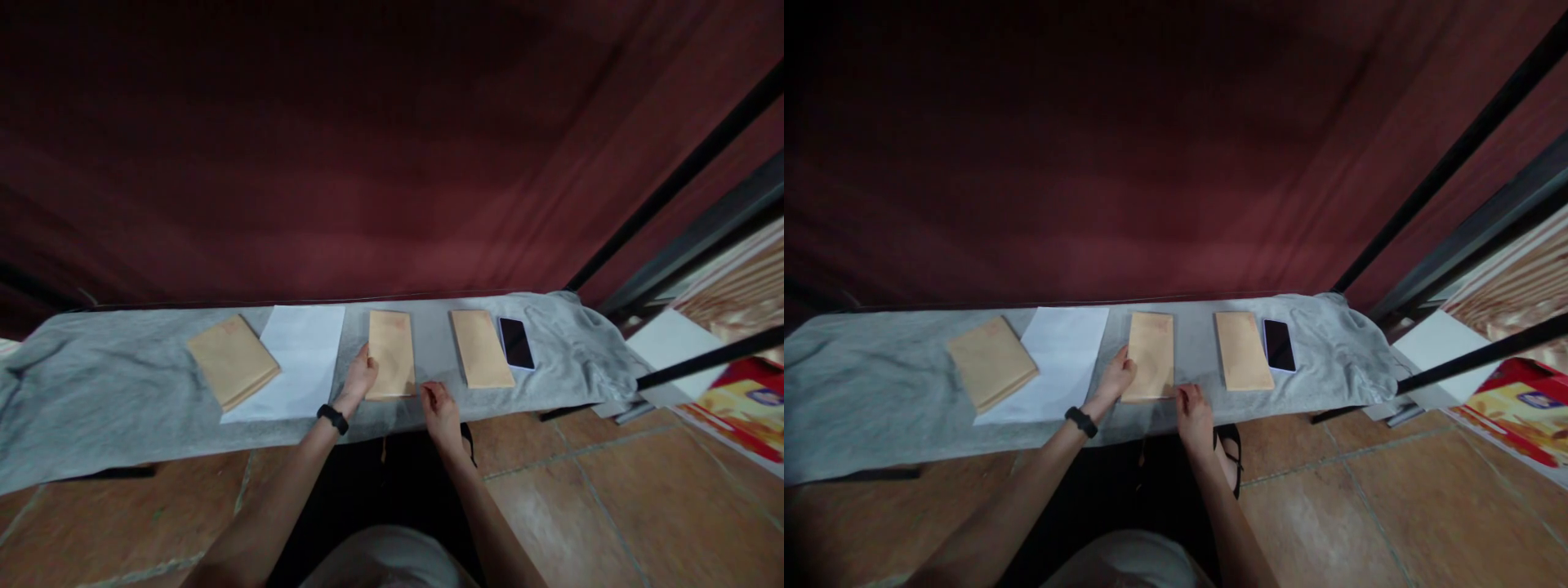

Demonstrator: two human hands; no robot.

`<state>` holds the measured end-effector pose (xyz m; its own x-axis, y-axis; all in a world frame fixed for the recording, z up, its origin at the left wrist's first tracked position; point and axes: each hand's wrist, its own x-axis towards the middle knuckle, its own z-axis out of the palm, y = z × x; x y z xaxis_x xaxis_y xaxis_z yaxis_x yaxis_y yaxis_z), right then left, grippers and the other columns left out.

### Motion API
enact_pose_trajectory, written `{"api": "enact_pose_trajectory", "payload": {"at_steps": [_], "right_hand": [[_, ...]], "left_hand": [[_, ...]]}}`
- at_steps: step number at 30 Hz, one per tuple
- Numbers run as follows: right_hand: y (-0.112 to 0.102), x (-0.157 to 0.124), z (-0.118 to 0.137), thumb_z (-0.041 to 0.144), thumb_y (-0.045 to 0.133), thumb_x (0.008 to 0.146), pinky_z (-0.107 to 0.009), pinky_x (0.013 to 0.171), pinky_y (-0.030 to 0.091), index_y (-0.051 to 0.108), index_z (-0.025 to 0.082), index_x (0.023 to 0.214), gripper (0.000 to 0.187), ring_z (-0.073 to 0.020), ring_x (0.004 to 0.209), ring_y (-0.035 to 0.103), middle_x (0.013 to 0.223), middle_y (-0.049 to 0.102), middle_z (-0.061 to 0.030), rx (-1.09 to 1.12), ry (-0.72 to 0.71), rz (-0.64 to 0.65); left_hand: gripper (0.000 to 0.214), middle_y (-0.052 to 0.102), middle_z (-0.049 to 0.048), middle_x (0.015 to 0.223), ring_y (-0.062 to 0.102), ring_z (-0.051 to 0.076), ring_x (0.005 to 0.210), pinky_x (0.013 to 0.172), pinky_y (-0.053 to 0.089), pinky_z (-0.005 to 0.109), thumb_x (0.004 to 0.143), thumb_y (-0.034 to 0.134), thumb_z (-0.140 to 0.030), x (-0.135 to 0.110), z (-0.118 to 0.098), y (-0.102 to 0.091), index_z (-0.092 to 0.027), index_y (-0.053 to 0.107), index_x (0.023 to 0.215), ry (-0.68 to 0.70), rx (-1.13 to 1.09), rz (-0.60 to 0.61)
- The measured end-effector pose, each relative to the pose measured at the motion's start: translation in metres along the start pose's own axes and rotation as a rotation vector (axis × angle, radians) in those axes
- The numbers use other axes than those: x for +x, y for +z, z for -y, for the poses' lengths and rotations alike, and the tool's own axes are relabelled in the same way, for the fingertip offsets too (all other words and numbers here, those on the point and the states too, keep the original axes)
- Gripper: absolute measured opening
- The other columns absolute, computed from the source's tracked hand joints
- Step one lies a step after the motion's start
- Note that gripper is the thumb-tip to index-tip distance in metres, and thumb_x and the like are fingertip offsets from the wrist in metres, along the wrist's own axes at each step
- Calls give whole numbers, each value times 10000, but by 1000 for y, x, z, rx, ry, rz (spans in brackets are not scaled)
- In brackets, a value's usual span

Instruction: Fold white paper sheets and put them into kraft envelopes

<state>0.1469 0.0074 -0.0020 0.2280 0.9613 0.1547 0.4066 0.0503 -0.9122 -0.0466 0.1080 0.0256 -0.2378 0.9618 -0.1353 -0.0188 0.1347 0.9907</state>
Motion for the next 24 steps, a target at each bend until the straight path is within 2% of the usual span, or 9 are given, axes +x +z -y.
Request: {"api": "enact_pose_trajectory", "payload": {"at_steps": [3, 5, 8, 10, 12, 15, 20, 24], "right_hand": [[2, 4, -3, 334, 469, 995, -395, 979, 504, 699, 232, 1131, 286, -231, 1075, 629, 1156, 691, -103, -208, -263, 20], [5, 8, -6, 296, 458, 1009, -417, 1036, 481, 669, 234, 1210, 298, -229, 1180, 598, 1259, 665, -99, -272, -381, 74], [10, 12, -12, 282, 472, 1015, -417, 1026, 479, 632, 227, 1276, 312, -225, 1207, 597, 1290, 664, -91, -327, -441, 135], [11, 14, -15, 304, 513, 1005, -415, 1015, 472, 610, 222, 1307, 327, -228, 1196, 606, 1291, 669, -90, -358, -448, 163], [11, 15, -17, 325, 561, 987, -418, 1019, 459, 605, 222, 1313, 344, -235, 1182, 611, 1300, 668, -91, -389, -460, 188], [9, 18, -18, 320, 607, 969, -423, 1009, 451, 615, 225, 1293, 339, -242, 1149, 617, 1304, 666, -89, -430, -482, 220], [2, 28, -11, 318, 632, 960, -414, 952, 461, 610, 243, 1296, 345, -247, 1117, 618, 1310, 659, -83, -503, -523, 295], [-1, 36, -5, 322, 613, 975, -408, 920, 462, 609, 255, 1286, 318, -248, 1093, 627, 1312, 657, -78, -584, -574, 348]], "left_hand": [[431, 706, 102, 1124, 624, 292, 1147, 1103, 406, 434, 784, 559, -59, -2, 2, -3, -167, 656, 1189, -6, 198, 6], [482, 668, 123, 1216, 609, 289, 1166, 1102, 404, 443, 837, 528, -82, -8, 4, -4, -170, 598, 1306, 62, 426, 14], [524, 604, 149, 1320, 580, 291, 1206, 1060, 443, 444, 887, 479, -99, -18, 12, -2, -180, 518, 1403, 358, 952, 39], [530, 544, 157, 1414, 525, 294, 1292, 1077, 435, 445, 895, 463, -93, -20, 18, 1, -172, 497, 1418, 565, 1131, 84], [518, 472, 151, 1506, 439, 293, 1392, 1128, 393, 462, 916, 442, -110, -15, 24, 6, -166, 479, 1429, 694, 1167, 152], [487, 402, 144, 1575, 326, 289, 1480, 1188, 317, 502, 969, 403, -183, 1, 29, 18, -163, 452, 1453, 768, 1177, 244], [496, 372, 131, 1604, 284, 288, 1505, 1222, 241, 515, 1016, 380, -329, 39, 27, 36, -172, 431, 1483, 760, 1235, 308], [513, 374, 125, 1605, 281, 279, 1509, 1227, 220, 518, 1034, 334, -384, 62, 25, 45, -183, 434, 1496, 740, 1283, 333]]}}
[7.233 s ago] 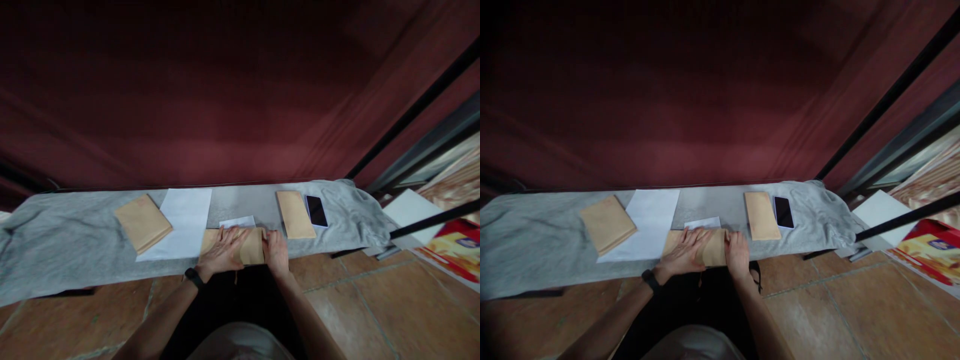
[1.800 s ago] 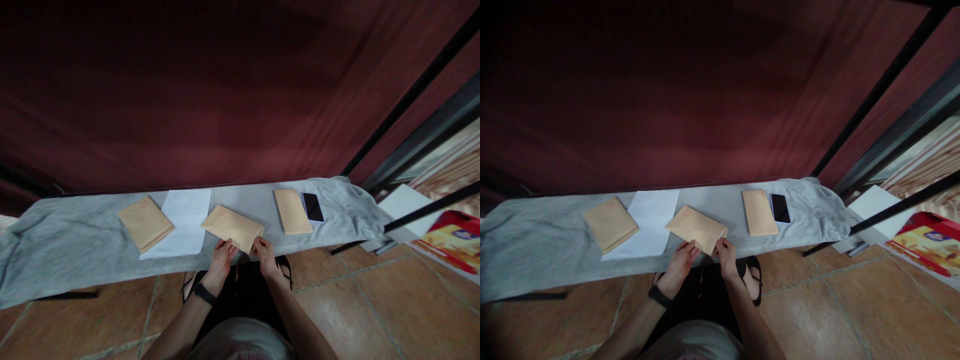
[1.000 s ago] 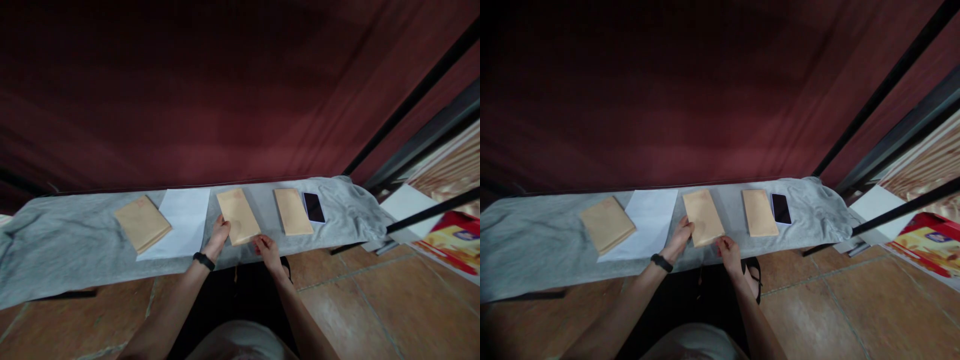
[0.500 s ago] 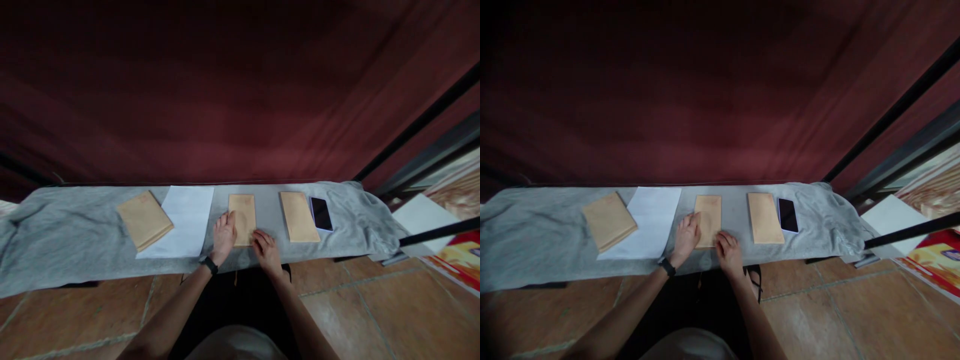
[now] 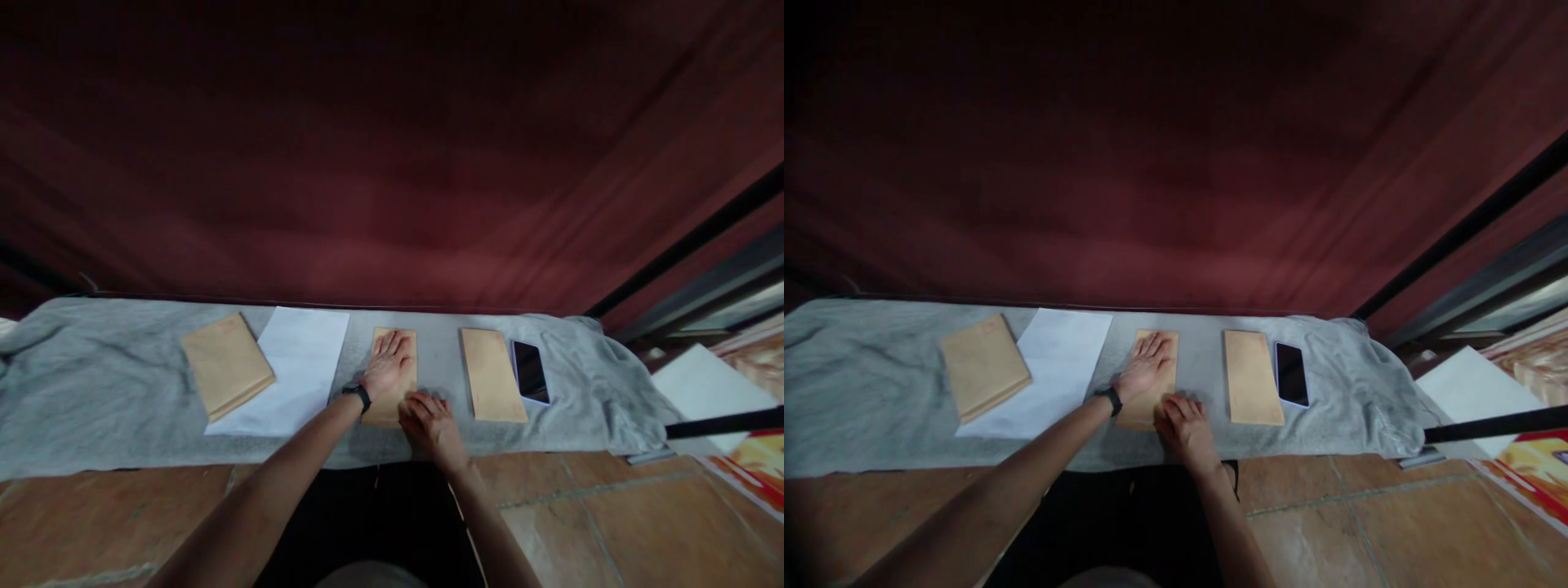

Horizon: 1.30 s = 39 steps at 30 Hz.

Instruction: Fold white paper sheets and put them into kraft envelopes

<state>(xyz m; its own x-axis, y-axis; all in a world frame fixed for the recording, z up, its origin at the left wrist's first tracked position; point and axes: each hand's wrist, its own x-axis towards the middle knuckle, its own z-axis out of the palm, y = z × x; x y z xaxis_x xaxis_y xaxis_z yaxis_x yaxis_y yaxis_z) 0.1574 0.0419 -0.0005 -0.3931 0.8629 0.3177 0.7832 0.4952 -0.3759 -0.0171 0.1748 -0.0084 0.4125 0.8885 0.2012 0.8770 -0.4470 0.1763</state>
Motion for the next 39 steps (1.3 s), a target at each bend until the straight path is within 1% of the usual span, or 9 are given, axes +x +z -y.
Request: {"api": "enact_pose_trajectory", "payload": {"at_steps": [4, 8, 12, 17, 22, 25, 28, 32, 39], "right_hand": [[-4, 5, -2, 301, 597, 984, -401, 900, 478, 571, 238, 1337, 359, -249, 1077, 637, 1304, 662, -90, -46, -42, 51], [-6, 9, -4, 284, 599, 983, -404, 917, 489, 562, 216, 1349, 374, -244, 1066, 646, 1286, 671, -98, -31, -88, 83], [-6, 8, -6, 289, 609, 981, -413, 928, 491, 559, 212, 1362, 392, -246, 1056, 647, 1281, 674, -100, -17, -87, 68], [-4, 5, -6, 298, 593, 991, -410, 926, 489, 570, 224, 1361, 378, -243, 1046, 644, 1286, 670, -100, -17, -97, 32], [-2, 6, -7, 297, 586, 996, -392, 907, 491, 590, 223, 1342, 354, -234, 1035, 646, 1260, 680, -98, -15, -100, 20], [0, 6, -9, 307, 568, 1005, -397, 918, 487, 583, 233, 1353, 356, -235, 1040, 648, 1262, 684, -92, 0, -94, 37], [2, 6, -10, 314, 562, 1008, -396, 915, 488, 596, 239, 1335, 337, -231, 1027, 650, 1261, 687, -86, 14, -85, 54], [3, 4, -10, 309, 577, 999, -397, 910, 487, 633, 236, 1267, 283, -230, 1023, 644, 1243, 695, -80, 22, -66, 56], [3, 2, -10, 283, 585, 991, -406, 958, 473, 634, 236, 1264, 281, -229, 1068, 637, 1259, 690, -73, 46, -61, 37]], "left_hand": [[529, 399, 101, 1595, 303, 269, 1500, 1231, 212, 495, 1035, 322, -429, 13, 4, 3, -199, 452, 1492, -3, 17, 7], [541, 406, 101, 1591, 323, 280, 1488, 1227, 204, 505, 1028, 336, -454, 18, 5, 1, -203, 455, 1493, 5, 30, 14], [538, 416, 101, 1584, 332, 282, 1479, 1224, 190, 515, 1026, 348, -461, 20, 5, -3, -217, 448, 1495, 27, 39, 2], [540, 412, 96, 1587, 332, 268, 1476, 1219, 204, 494, 1027, 346, -465, 25, 6, -4, -218, 436, 1498, 44, 22, 3], [535, 394, 63, 1602, 307, 262, 1491, 1231, 178, 496, 1029, 344, -458, 34, 8, -2, -233, 418, 1510, 67, -1, 46], [539, 388, 51, 1606, 289, 255, 1502, 1242, 152, 498, 1031, 342, -457, 34, 7, 0, -243, 402, 1522, 82, -15, 60], [529, 372, 39, 1615, 276, 232, 1510, 1250, 136, 479, 1038, 336, -454, 22, 4, 2, -256, 403, 1524, 132, -33, 52], [514, 364, 31, 1618, 246, 212, 1522, 1254, 132, 468, 1048, 333, -426, -8, -1, 2, -257, 392, 1530, 203, -57, 74], [501, 381, 53, 1608, 258, 185, 1518, 1251, 176, 419, 1059, 318, -354, -62, -8, -14, -203, 383, 1532, 271, -105, 123]]}}
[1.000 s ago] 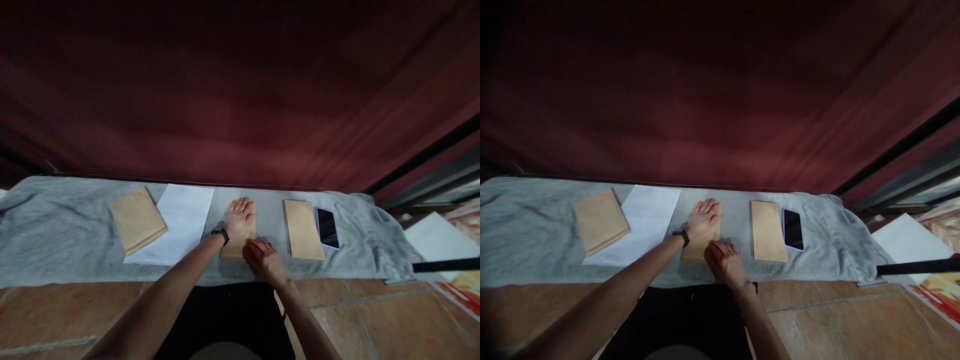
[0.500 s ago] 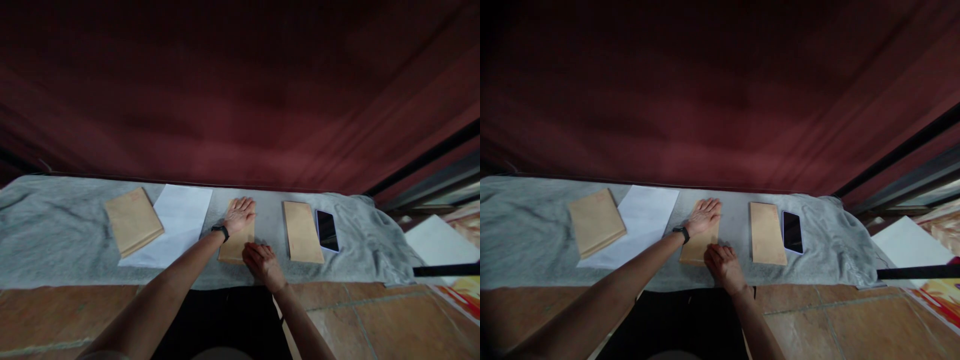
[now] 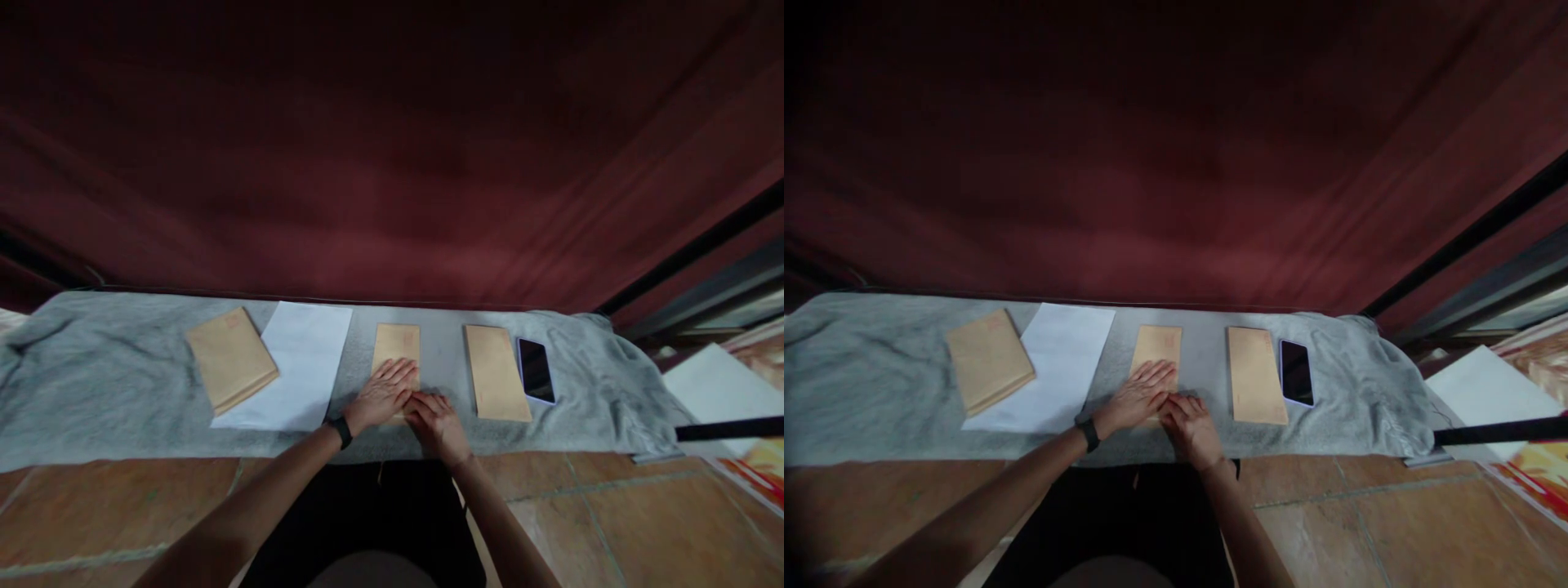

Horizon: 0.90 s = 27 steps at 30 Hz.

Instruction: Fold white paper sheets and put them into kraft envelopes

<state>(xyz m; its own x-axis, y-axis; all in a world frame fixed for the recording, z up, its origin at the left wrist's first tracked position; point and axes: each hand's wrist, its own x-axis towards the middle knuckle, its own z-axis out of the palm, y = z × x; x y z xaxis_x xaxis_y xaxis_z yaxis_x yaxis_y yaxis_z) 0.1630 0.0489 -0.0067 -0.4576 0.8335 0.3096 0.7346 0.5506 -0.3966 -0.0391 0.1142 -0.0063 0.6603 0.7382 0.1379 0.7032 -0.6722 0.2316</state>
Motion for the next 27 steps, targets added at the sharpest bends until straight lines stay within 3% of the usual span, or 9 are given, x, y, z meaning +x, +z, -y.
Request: {"api": "enact_pose_trajectory", "payload": {"at_steps": [8, 14, 27], "right_hand": [[6, 0, -6, 299, 634, 956, -409, 975, 493, 690, 272, 1189, 241, -227, 1112, 643, 1235, 707, -55, 56, 36, -52], [8, -2, -11, 288, 643, 947, -410, 974, 511, 694, 267, 1215, 274, -230, 1106, 657, 1233, 713, -65, 38, 18, -38], [-6, 0, -5, 247, 592, 986, -395, 961, 520, 667, 271, 1259, 285, -214, 1071, 670, 1288, 692, -59, -90, -97, 56]], "left_hand": [[469, 488, 68, 1538, 392, 183, 1457, 1232, 291, 416, 1036, 405, -308, -40, -20, -6, -198, 448, 1491, -2, -85, -54], [378, 590, 67, 1444, 516, 177, 1366, 1143, 448, 383, 988, 515, -244, -61, -17, -5, -216, 568, 1361, -51, -159, -163], [328, 621, 115, 1397, 518, 217, 1368, 1162, 418, 391, 972, 517, -138, -60, -11, -8, -179, 620, 1281, 79, 36, -11]]}}
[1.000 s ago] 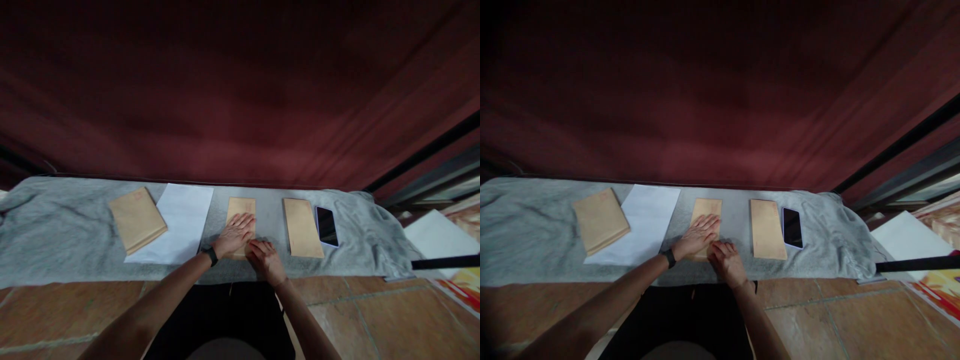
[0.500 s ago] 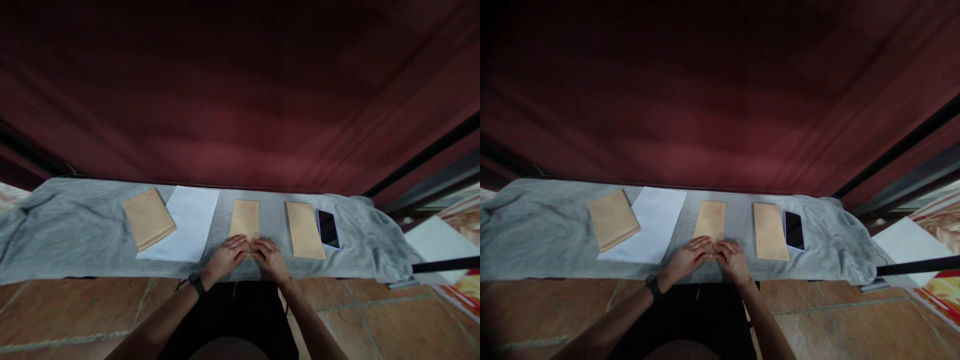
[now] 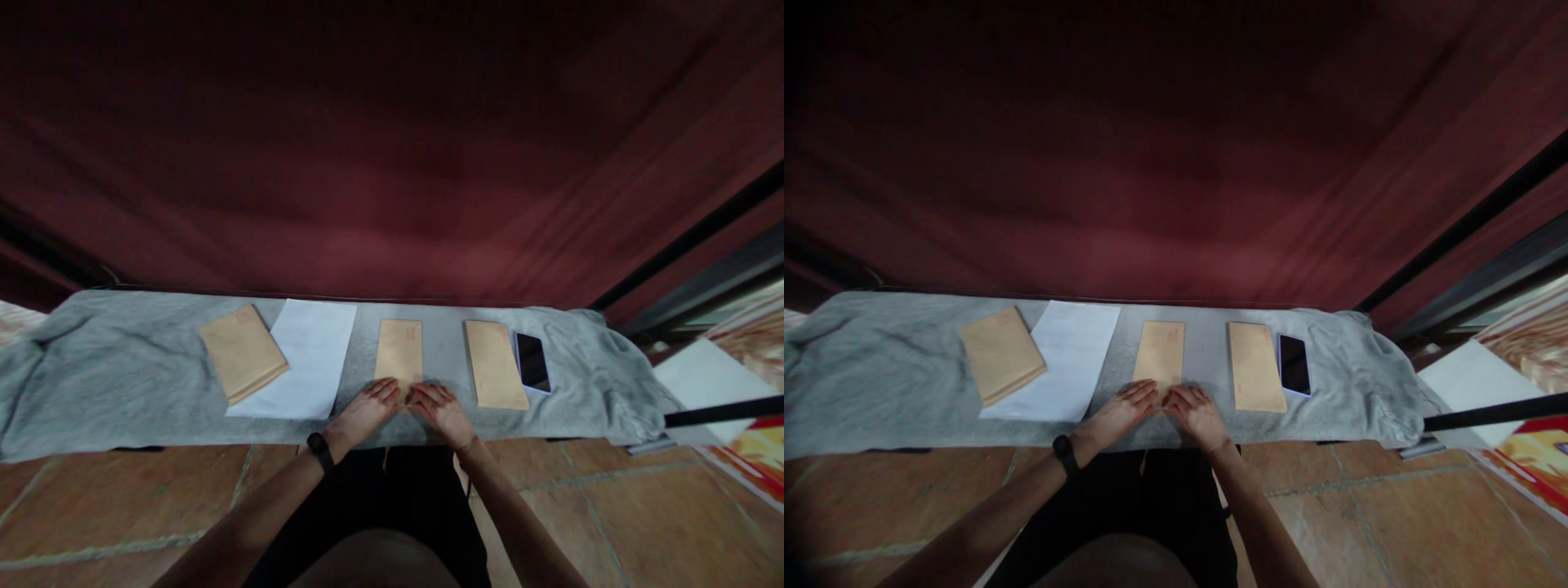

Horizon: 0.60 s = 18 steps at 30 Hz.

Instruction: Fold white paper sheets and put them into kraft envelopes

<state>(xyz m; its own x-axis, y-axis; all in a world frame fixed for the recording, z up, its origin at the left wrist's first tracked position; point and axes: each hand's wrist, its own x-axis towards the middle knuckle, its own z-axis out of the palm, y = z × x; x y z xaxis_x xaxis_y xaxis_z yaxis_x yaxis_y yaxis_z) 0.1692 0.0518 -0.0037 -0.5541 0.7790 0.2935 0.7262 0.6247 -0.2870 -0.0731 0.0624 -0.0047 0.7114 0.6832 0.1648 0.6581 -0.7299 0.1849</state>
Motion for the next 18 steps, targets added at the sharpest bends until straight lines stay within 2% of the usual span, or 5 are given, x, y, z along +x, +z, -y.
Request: {"api": "enact_pose_trajectory", "payload": {"at_steps": [7, 13, 16, 18], "right_hand": [[1, -1, 2, 268, 611, 980, -387, 952, 518, 699, 263, 1207, 244, -209, 1046, 677, 1246, 711, -66, -13, -9, -38], [0, -1, 1, 270, 565, 996, -410, 985, 512, 700, 256, 1200, 245, -220, 1102, 662, 1266, 702, -68, 33, 28, -21], [0, 3, 1, 262, 523, 1006, -406, 999, 513, 711, 252, 1180, 256, -215, 1134, 657, 1262, 706, -65, 63, 69, -47], [3, 10, 2, 255, 490, 1013, -412, 1045, 493, 679, 247, 1253, 305, -212, 1215, 623, 1325, 677, -72, 65, 63, -52]], "left_hand": [[368, 614, 119, 1403, 535, 218, 1353, 1145, 448, 401, 974, 491, -124, -2, 1, 14, -191, 585, 1324, -33, 5, -37], [369, 609, 100, 1409, 523, 227, 1362, 1151, 441, 429, 976, 502, -142, -4, -5, 3, -213, 580, 1329, -39, -19, -31], [333, 599, 91, 1420, 518, 216, 1363, 1143, 450, 418, 1001, 481, -182, -7, -9, -1, -207, 592, 1315, -64, -30, -93], [319, 596, 85, 1426, 517, 208, 1361, 1147, 446, 412, 1017, 463, -218, -8, -13, -3, -202, 603, 1304, -82, -43, -135]]}}
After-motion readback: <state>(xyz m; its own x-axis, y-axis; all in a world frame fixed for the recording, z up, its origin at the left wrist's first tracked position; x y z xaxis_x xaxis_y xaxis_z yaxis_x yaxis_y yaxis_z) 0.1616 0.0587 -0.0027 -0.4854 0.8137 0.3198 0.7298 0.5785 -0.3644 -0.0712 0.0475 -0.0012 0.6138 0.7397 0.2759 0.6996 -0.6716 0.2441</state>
